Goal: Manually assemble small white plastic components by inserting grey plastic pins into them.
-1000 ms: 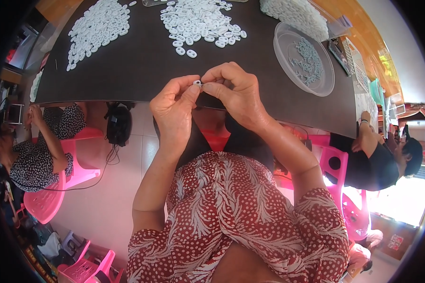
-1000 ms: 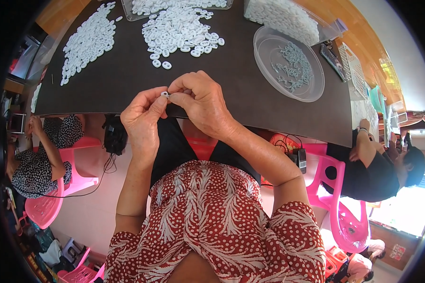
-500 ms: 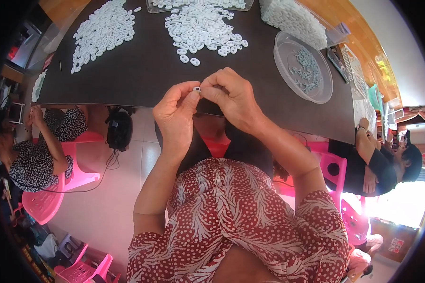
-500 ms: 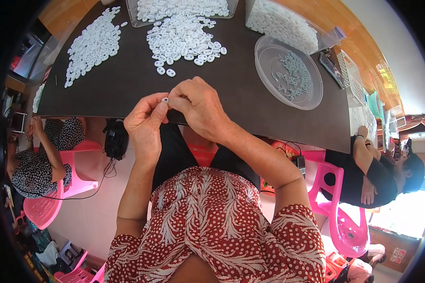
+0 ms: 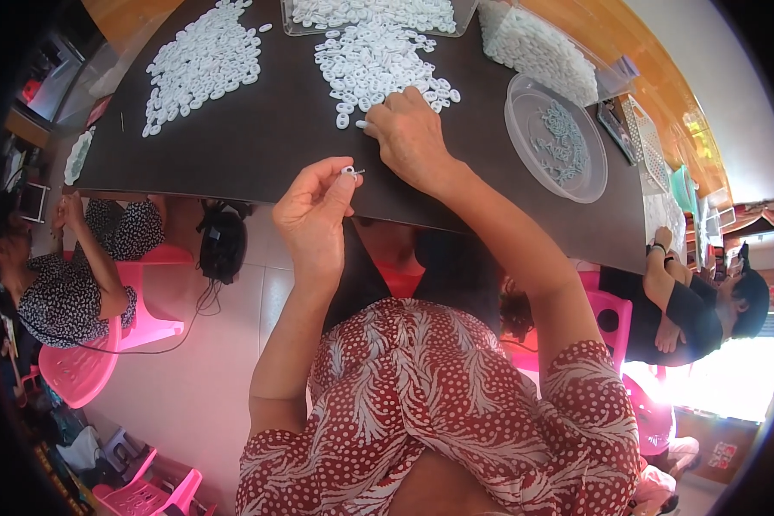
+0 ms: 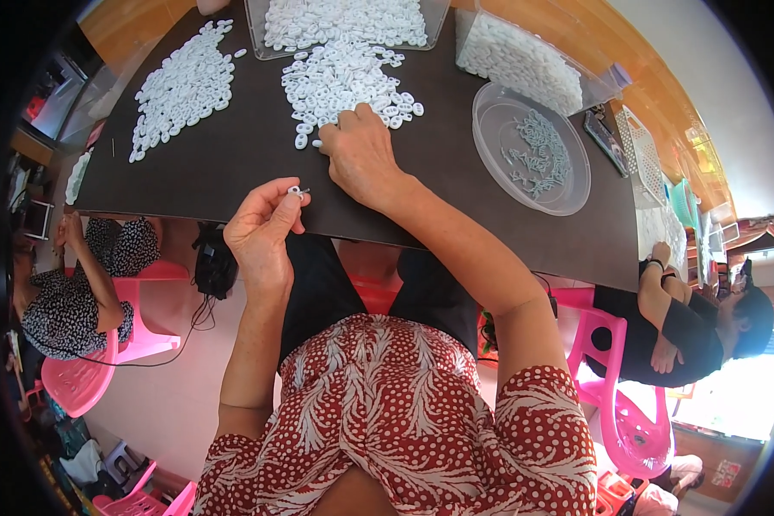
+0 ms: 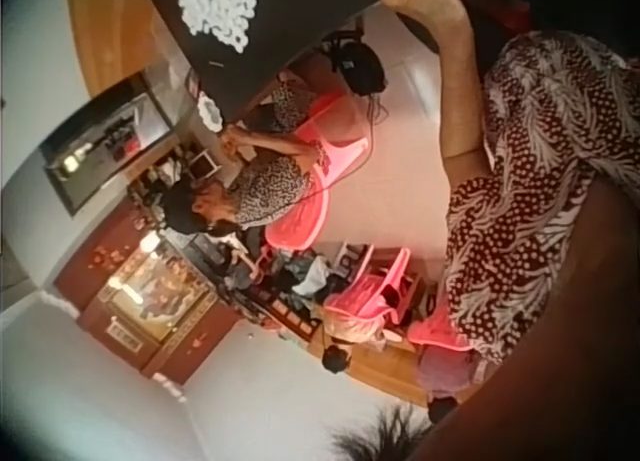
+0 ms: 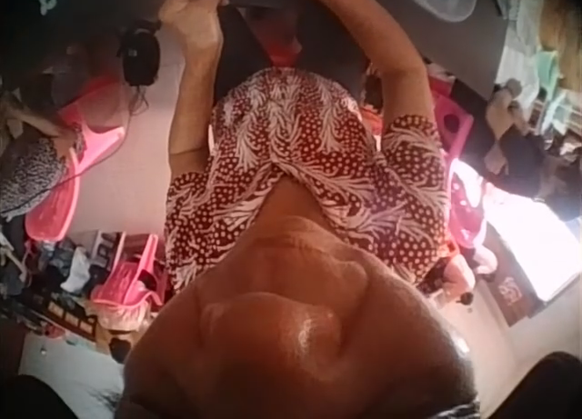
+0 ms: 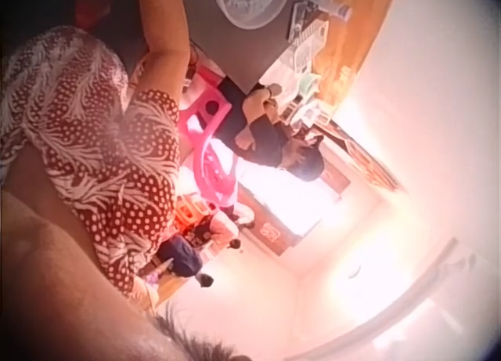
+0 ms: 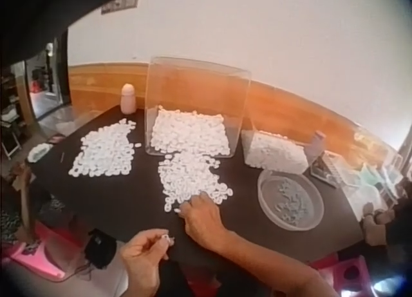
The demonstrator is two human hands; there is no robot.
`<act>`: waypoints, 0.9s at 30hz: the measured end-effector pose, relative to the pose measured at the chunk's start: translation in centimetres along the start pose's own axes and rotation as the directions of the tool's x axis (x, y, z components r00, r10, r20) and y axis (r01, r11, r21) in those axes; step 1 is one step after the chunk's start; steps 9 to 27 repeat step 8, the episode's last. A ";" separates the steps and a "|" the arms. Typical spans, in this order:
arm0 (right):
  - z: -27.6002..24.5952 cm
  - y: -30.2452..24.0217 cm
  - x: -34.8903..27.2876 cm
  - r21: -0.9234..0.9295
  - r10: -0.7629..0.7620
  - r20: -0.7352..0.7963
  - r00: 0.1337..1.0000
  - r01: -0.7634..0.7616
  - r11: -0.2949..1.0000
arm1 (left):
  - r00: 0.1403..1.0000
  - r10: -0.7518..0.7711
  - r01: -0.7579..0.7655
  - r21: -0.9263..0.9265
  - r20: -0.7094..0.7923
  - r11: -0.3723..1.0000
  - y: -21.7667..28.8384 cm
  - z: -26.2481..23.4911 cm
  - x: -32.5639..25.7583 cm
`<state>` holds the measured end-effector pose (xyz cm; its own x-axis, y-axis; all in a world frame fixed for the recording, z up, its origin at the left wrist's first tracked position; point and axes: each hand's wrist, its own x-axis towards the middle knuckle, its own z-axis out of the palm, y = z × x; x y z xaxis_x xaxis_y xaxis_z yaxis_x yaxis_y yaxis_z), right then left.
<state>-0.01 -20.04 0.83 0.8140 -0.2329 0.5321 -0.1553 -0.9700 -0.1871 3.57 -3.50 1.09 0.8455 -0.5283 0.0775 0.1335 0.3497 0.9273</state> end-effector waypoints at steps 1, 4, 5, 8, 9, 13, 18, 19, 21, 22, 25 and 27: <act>-0.2 0.0 -0.1 0.009 0.013 0.009 1.000 -0.013 1.000 | 1.000 0.000 0.000 0.000 0.000 1.000 0.0 0.0 0.0; -1.7 -0.2 -0.6 0.222 0.164 0.097 0.982 -0.181 0.958 | 1.000 -0.030 0.030 -0.032 -0.002 0.999 0.0 0.0 0.2; -2.4 -0.5 -0.6 0.224 0.163 0.100 0.982 -0.182 0.957 | 1.000 -0.016 0.016 -0.046 -0.005 0.999 0.1 0.0 0.3; -3.8 -0.6 -1.1 0.572 0.349 0.487 0.800 -0.595 0.565 | 1.000 -0.019 0.018 -0.051 -0.011 0.999 0.2 0.2 0.4; -3.8 -0.6 -1.1 0.572 0.349 0.487 0.800 -0.595 0.565 | 1.000 -0.019 0.018 -0.051 -0.011 0.999 0.2 0.2 0.4; -3.8 -0.6 -1.1 0.572 0.349 0.487 0.800 -0.595 0.565 | 1.000 -0.019 0.018 -0.051 -0.011 0.999 0.2 0.2 0.4; -3.8 -0.6 -1.1 0.572 0.349 0.487 0.800 -0.595 0.565 | 1.000 -0.019 0.018 -0.051 -0.011 0.999 0.2 0.2 0.4; -3.8 -0.6 -1.1 0.572 0.349 0.487 0.800 -0.595 0.565 | 1.000 -0.019 0.018 -0.051 -0.011 0.999 0.2 0.2 0.4; -3.8 -0.6 -1.1 0.572 0.349 0.487 0.800 -0.595 0.565 | 1.000 -0.019 0.018 -0.051 -0.011 0.999 0.2 0.2 0.4; -3.8 -0.6 -1.1 0.572 0.349 0.487 0.800 -0.595 0.565 | 1.000 -0.019 0.018 -0.051 -0.011 0.999 0.2 0.2 0.4; -3.8 -0.6 -1.1 0.572 0.349 0.487 0.800 -0.595 0.565 | 1.000 -0.019 0.018 -0.051 -0.011 0.999 0.2 0.2 0.4; -3.8 -0.6 -1.1 0.572 0.349 0.487 0.800 -0.595 0.565 | 1.000 -0.019 0.018 -0.051 -0.011 0.999 0.2 0.2 0.4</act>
